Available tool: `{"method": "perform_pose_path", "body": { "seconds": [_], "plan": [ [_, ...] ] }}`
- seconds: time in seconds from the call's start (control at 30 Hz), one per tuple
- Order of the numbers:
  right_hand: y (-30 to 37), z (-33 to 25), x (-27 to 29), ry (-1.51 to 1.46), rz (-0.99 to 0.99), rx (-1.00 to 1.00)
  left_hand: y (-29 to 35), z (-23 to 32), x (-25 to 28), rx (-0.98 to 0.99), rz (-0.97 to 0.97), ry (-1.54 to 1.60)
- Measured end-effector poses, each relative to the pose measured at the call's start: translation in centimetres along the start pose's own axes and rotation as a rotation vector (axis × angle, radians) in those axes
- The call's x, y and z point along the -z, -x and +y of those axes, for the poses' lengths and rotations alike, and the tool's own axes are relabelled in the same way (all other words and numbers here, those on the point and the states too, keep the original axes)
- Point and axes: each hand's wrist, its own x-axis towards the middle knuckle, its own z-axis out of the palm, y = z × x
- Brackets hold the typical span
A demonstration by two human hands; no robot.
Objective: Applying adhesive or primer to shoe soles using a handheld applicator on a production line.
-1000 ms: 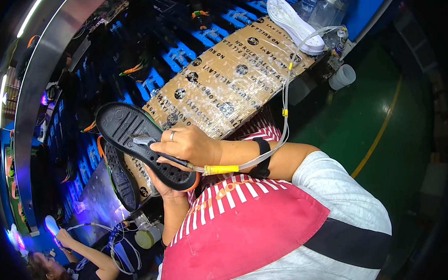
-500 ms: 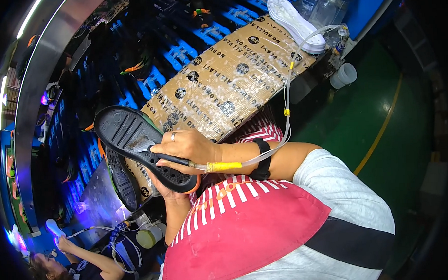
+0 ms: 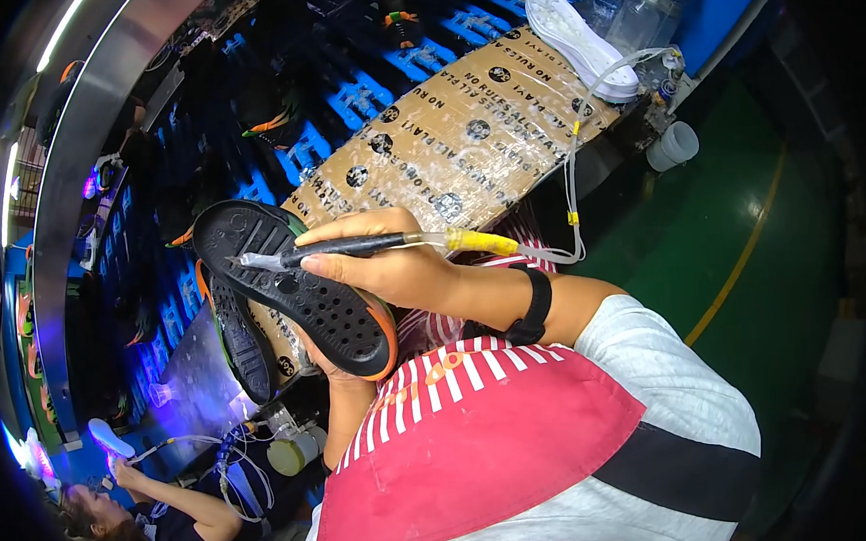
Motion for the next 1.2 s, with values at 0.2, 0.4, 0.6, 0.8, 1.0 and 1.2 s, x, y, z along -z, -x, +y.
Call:
{"method": "perform_pose_path", "body": {
  "seconds": [0.2, 0.4, 0.6, 0.8, 1.0, 1.2],
  "plan": [
    [-1.0, 0.3, -0.5, 0.180, -0.157, 0.081, 0.3, -0.9, -0.6, 0.035, 0.119, -0.118],
    [-2.0, 0.1, -1.1, 0.517, -0.026, 0.542, 0.3, -1.6, -1.0, 0.054, 0.185, -0.117],
    [-1.2, 0.7, -2.4, 0.711, -0.122, 0.550, 1.1, -1.5, -0.2, 0.155, 0.216, -0.170],
    [-0.8, 0.8, -1.9, 0.184, -0.347, 0.386, 0.8, -0.8, -0.1, 0.025, 0.072, -0.282],
    [-0.4, 1.1, -2.1, 0.599, -0.164, 0.566, 0.9, -0.5, 0.2, -0.061, 0.075, -0.212],
    [0.4, 1.6, -2.5, 0.242, -0.354, 0.501, 0.8, 1.0, 1.7, -0.060, 0.027, -0.329]
  ]
}}
